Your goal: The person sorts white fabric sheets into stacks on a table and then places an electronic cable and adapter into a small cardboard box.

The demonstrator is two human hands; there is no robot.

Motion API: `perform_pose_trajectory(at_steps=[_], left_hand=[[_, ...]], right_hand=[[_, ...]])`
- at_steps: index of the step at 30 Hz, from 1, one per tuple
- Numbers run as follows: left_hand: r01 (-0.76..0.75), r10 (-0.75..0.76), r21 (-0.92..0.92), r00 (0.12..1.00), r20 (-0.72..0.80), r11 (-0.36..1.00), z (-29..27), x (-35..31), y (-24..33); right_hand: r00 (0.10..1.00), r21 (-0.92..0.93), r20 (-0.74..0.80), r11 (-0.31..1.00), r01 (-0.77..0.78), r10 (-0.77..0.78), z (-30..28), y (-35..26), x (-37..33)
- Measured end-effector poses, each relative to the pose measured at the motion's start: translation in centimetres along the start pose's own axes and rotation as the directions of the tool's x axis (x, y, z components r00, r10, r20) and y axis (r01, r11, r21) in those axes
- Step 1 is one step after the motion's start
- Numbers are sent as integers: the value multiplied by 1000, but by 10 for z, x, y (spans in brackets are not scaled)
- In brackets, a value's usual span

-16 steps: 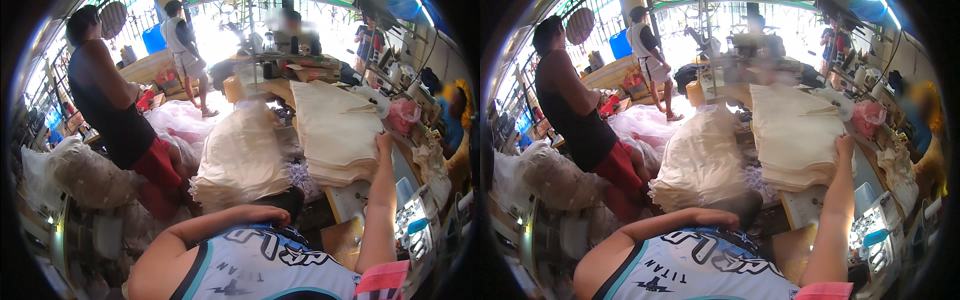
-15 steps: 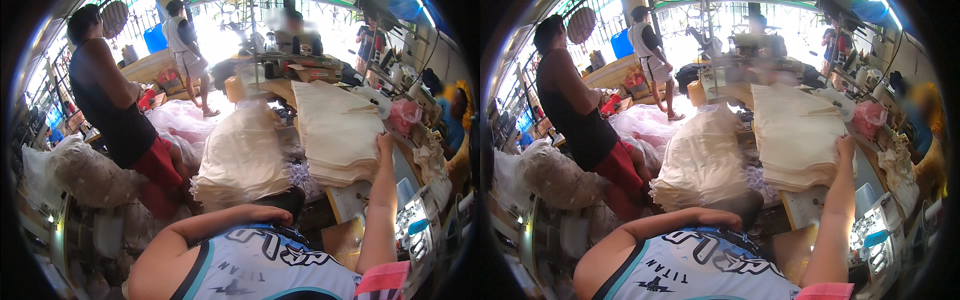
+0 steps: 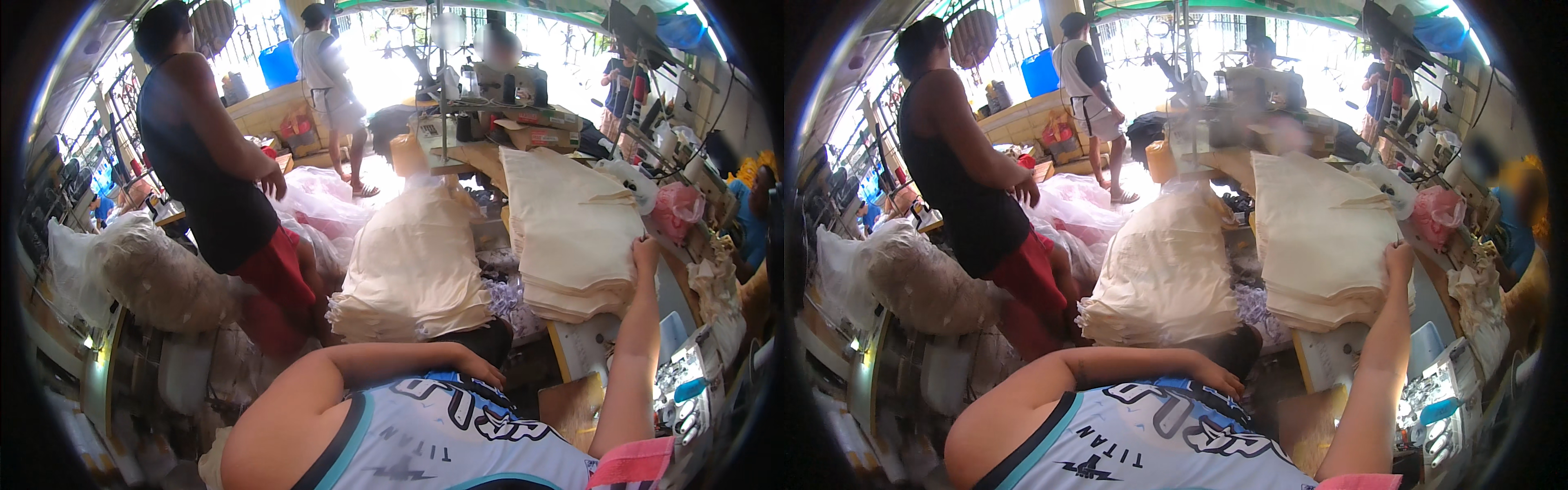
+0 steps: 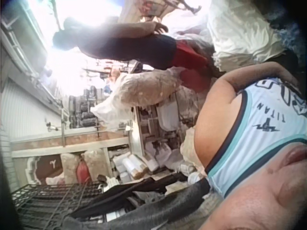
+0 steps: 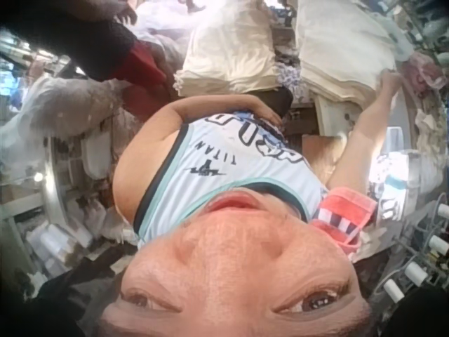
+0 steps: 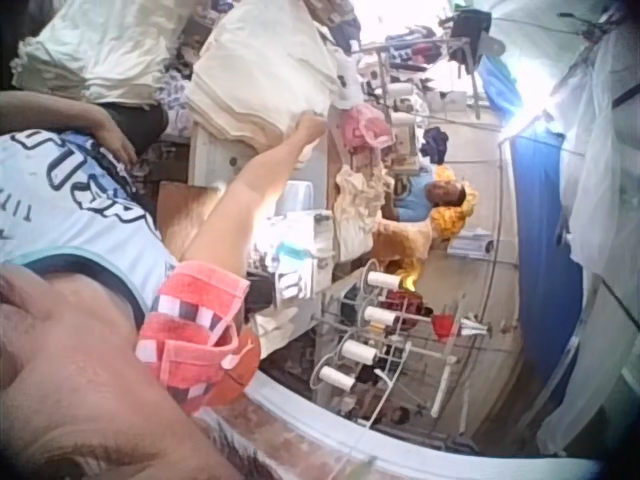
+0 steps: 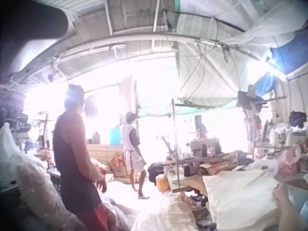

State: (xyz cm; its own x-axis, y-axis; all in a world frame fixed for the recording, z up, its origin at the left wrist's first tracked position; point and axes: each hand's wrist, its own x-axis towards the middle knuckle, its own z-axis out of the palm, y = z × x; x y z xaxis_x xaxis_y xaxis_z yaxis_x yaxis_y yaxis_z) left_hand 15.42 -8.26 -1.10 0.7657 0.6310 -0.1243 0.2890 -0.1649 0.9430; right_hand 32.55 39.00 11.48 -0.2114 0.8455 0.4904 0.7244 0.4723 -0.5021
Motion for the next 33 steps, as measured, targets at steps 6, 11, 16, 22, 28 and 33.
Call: perform_pose_trajectory(at_steps=[6, 11, 16, 22, 28, 33], left_hand=[[23, 4, -296, 996, 92, 955, -7, 2, 62], [274, -291, -246, 956, -37, 930, 0, -11, 6], [267, -286, -228, 957, -52, 936, -11, -22, 39], [159, -187, -298, 980, -65, 941, -16, -36, 49], [370, -426, -355, 900, -95, 859, -4, -52, -9], [495, -532, -250, 839, -110, 832, -15, -79, 4]], right_hand=[[1000, -15, -26, 1000, 11, -11, 3, 16, 7], [1000, 23, 26, 1000, -1, 0, 8, 14, 9], [1000, -15, -22, 1000, 4, -4, 3, 13, 5], [1000, -2, -2, 1000, -31, 31, 3, 10, 3], [1000, 36, -25, 999, -2, 2, -1, 12, 6], [1000, 44, -22, 999, -21, 22, -1, 7, 5]])
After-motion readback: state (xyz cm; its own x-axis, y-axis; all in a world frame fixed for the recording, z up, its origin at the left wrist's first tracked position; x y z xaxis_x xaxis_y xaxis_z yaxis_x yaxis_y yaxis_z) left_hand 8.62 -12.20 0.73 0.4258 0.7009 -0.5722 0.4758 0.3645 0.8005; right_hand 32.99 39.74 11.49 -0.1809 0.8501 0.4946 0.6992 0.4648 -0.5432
